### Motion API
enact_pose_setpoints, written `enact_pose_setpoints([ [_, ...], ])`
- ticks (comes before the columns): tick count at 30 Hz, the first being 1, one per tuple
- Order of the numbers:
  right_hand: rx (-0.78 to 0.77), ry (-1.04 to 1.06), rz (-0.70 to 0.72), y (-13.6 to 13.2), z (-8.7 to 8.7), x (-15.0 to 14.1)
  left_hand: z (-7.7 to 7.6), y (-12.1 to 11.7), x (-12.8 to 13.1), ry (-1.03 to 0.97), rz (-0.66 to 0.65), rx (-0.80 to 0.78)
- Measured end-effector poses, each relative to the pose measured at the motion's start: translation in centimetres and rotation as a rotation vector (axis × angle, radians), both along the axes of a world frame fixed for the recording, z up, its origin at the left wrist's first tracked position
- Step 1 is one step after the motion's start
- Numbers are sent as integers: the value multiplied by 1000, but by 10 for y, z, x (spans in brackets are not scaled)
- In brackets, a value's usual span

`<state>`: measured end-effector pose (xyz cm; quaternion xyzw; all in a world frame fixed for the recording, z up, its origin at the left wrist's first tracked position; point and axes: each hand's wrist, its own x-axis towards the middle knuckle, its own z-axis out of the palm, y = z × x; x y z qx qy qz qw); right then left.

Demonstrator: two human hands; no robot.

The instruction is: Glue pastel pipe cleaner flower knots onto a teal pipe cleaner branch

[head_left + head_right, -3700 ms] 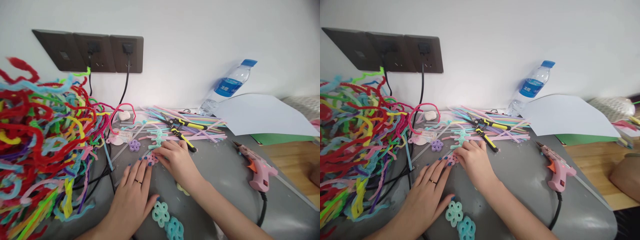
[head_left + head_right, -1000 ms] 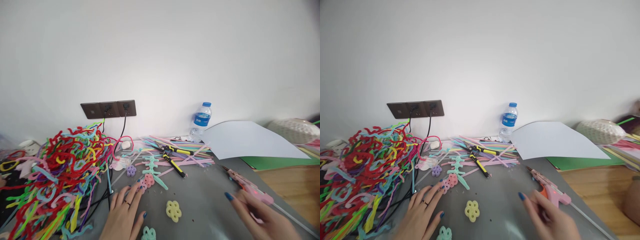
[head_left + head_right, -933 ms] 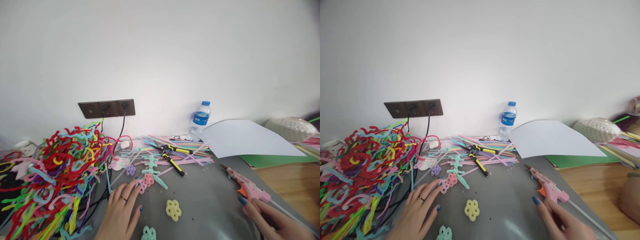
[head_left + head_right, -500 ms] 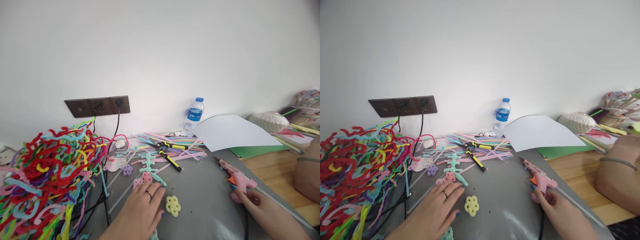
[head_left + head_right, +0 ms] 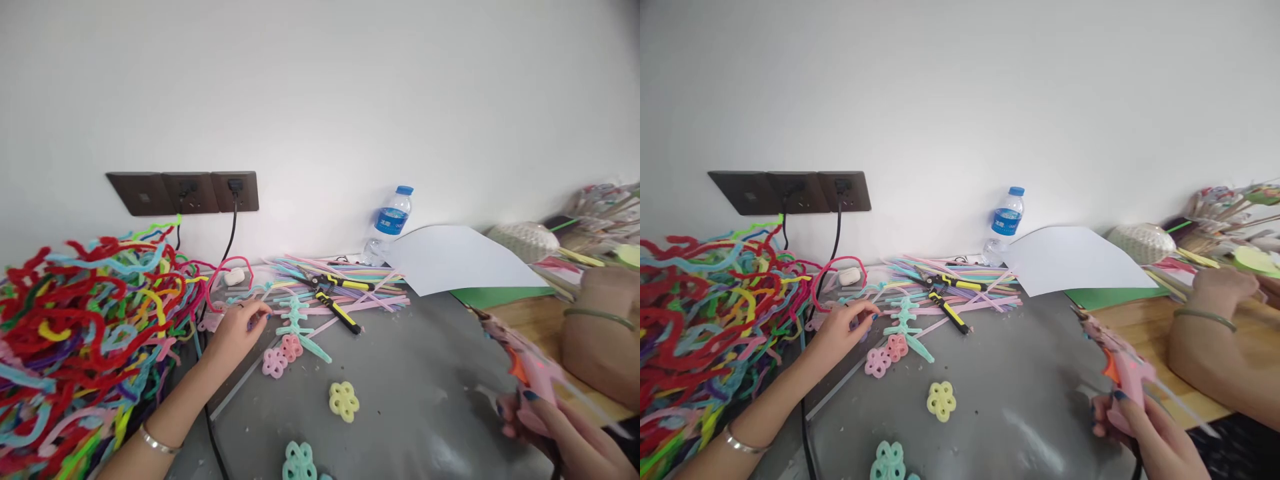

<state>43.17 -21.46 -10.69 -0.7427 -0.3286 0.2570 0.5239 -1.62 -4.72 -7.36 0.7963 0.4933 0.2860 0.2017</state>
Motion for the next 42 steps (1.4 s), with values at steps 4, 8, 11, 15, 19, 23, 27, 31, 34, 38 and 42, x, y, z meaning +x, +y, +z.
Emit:
enact_pose_setpoints([
  [4,82,181,-16,-2,17,-21,-14,-3,0,9,-27,-61],
  [8,106,222,197,7,32,-47,-17,-4,4,16,-71,-72],
  [11,101,306,325,14,39,-74,-18,-3,4,16,-101,-88],
  [15,15,405,429,24,48,-107,-21,-4,5,43,-124,-104],
  [19,-112,401,609,30,59,-131,-22,-6,6,42,-153,-103],
  [23,-207,312,764,34,56,-154,-21,-7,7,27,-154,-97],
  [27,-235,207,889,37,50,-168,-21,-8,6,15,-157,-90],
  [31,-260,108,910,38,49,-171,-22,-9,6,-6,-152,-63],
  [34,-262,64,902,40,48,-170,-24,-10,6,-9,-149,-36],
  [38,-270,35,915,42,45,-172,-27,-9,7,2,-149,-23],
  [42,-275,18,923,44,45,-173,-27,-9,7,13,-148,-18],
])
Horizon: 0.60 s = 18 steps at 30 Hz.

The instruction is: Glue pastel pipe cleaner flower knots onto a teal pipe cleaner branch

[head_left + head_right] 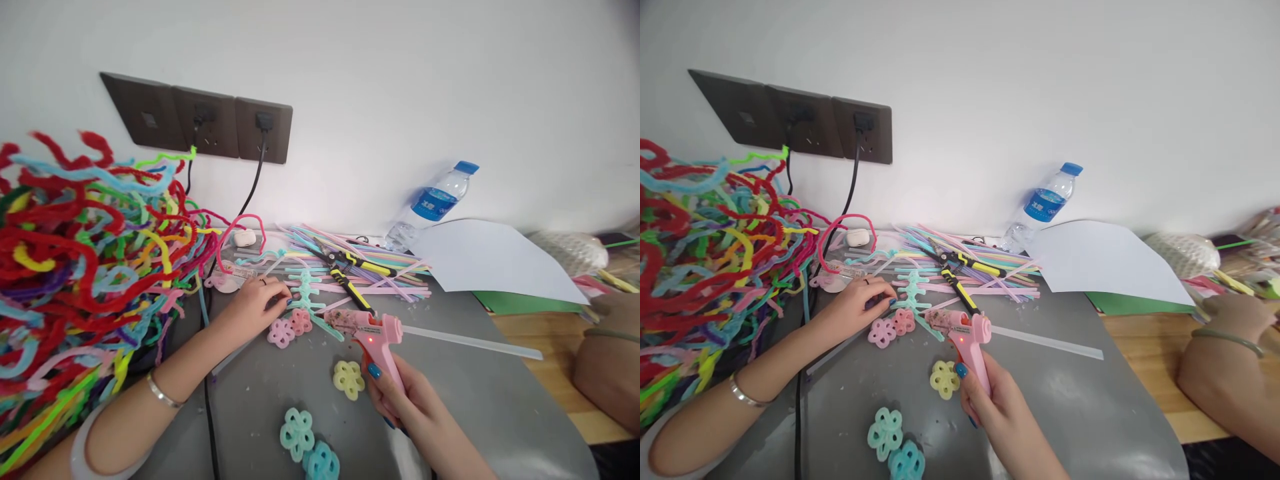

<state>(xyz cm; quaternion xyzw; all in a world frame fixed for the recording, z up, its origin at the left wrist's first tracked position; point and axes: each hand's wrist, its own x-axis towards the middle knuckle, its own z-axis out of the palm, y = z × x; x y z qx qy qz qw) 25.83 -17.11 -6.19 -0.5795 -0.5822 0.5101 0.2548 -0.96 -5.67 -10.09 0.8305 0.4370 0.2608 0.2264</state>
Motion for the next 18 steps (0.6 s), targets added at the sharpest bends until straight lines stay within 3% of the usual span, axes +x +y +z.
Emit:
enact_pose_setpoints([
  [18,-19,17,-2,-5,3,4,-1,0,1,11,6,-2],
])
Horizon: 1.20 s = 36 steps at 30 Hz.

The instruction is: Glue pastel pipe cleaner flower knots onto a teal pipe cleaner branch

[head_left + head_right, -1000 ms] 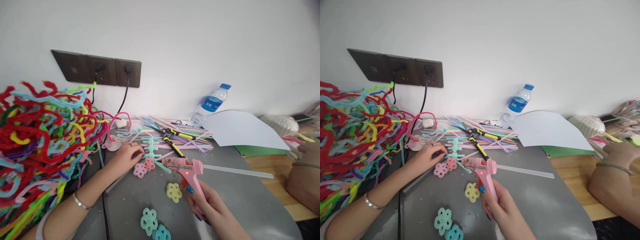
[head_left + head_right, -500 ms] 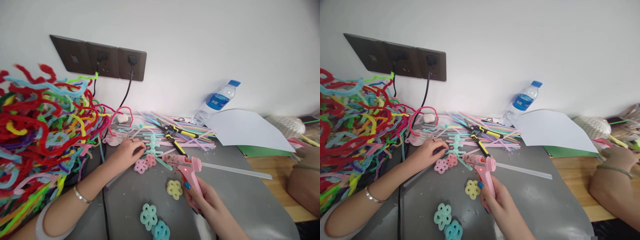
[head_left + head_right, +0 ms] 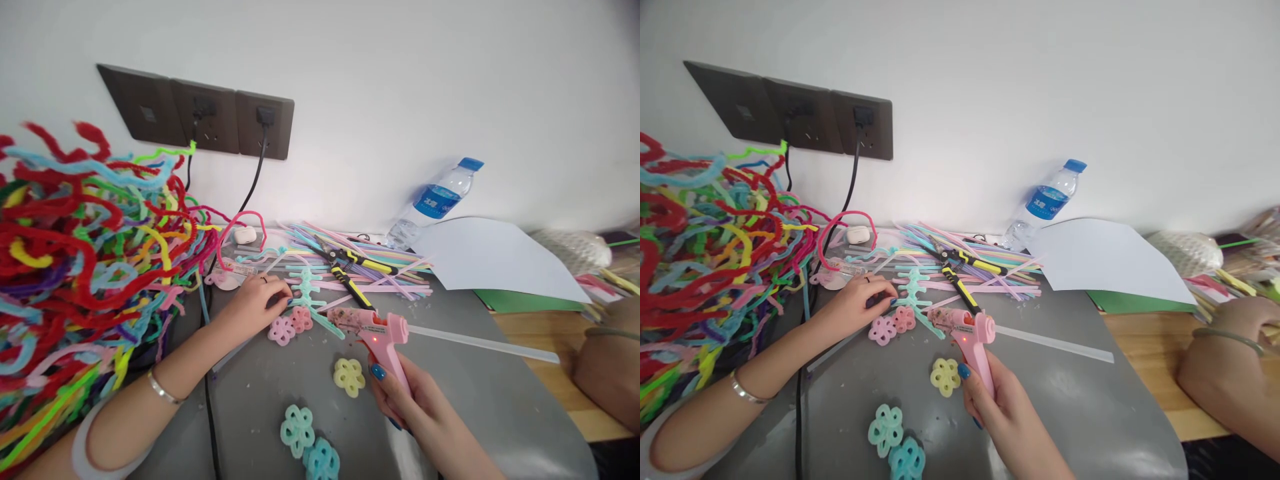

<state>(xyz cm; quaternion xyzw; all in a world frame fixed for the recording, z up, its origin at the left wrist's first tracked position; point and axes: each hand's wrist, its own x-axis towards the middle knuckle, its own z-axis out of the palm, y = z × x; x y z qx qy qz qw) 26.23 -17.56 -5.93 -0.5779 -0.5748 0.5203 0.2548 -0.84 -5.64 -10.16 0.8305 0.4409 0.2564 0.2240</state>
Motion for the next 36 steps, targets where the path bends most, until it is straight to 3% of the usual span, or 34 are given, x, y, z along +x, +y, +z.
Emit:
enact_pose_setpoints([
  [11,-4,-17,1,-4,-3,4,-2,0,-1,1,5,2],
  [23,-7,-38,-109,-22,6,17,-2,0,-1,2,10,18],
  [36,-3,-74,-91,-26,-5,22,-1,0,0,9,22,4],
])
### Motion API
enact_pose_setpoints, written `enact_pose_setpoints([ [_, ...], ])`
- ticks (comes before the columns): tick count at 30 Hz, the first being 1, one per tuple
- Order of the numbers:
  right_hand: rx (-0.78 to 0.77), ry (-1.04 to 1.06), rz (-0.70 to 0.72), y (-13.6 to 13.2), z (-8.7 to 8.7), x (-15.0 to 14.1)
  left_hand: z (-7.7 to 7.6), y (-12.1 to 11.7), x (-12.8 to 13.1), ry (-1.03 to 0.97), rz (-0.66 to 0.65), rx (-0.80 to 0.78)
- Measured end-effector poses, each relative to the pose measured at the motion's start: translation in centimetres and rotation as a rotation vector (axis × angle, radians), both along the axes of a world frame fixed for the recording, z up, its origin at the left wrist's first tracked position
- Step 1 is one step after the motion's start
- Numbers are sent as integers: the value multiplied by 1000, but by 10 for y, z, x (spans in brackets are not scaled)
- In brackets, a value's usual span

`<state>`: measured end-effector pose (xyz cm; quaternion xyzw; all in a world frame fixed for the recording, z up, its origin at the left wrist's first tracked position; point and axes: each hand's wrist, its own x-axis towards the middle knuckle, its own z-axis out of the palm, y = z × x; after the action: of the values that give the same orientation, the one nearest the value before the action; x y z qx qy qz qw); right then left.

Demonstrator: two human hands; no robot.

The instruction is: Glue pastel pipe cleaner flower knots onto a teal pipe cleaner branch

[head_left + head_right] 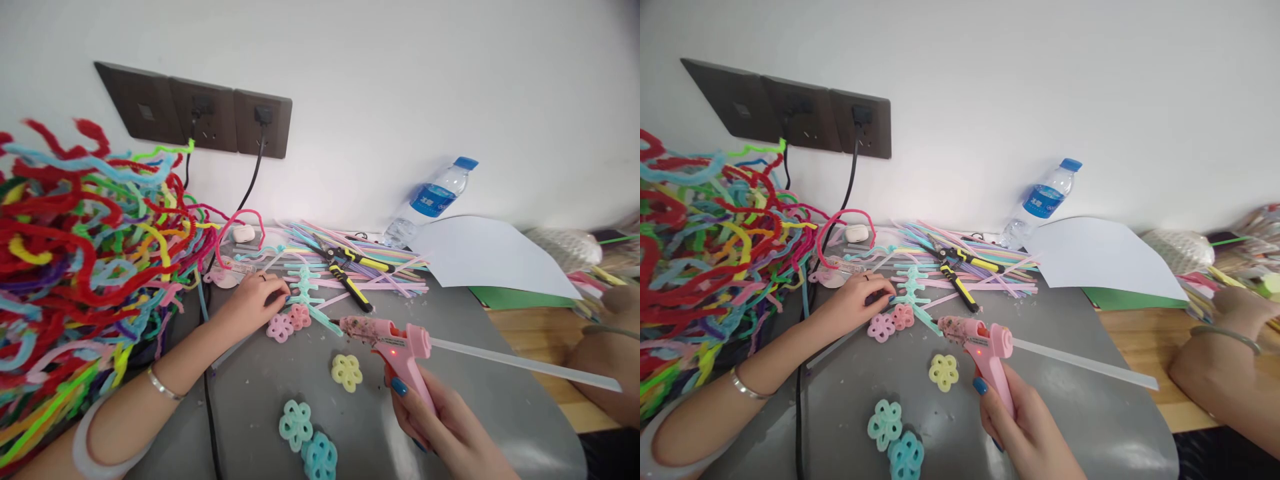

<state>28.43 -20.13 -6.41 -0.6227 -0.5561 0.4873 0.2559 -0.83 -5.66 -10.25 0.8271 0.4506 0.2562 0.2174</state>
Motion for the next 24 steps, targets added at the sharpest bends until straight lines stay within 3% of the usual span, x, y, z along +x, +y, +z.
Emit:
enact_pose_setpoints([
  [10,-43,-41,-16,-4,7,1,0,0,0,10,-5,-10],
  [18,19,-77,-41,-11,-2,10,0,0,0,5,-10,4],
  [24,71,-162,-43,-11,3,11,0,0,0,6,-8,18],
])
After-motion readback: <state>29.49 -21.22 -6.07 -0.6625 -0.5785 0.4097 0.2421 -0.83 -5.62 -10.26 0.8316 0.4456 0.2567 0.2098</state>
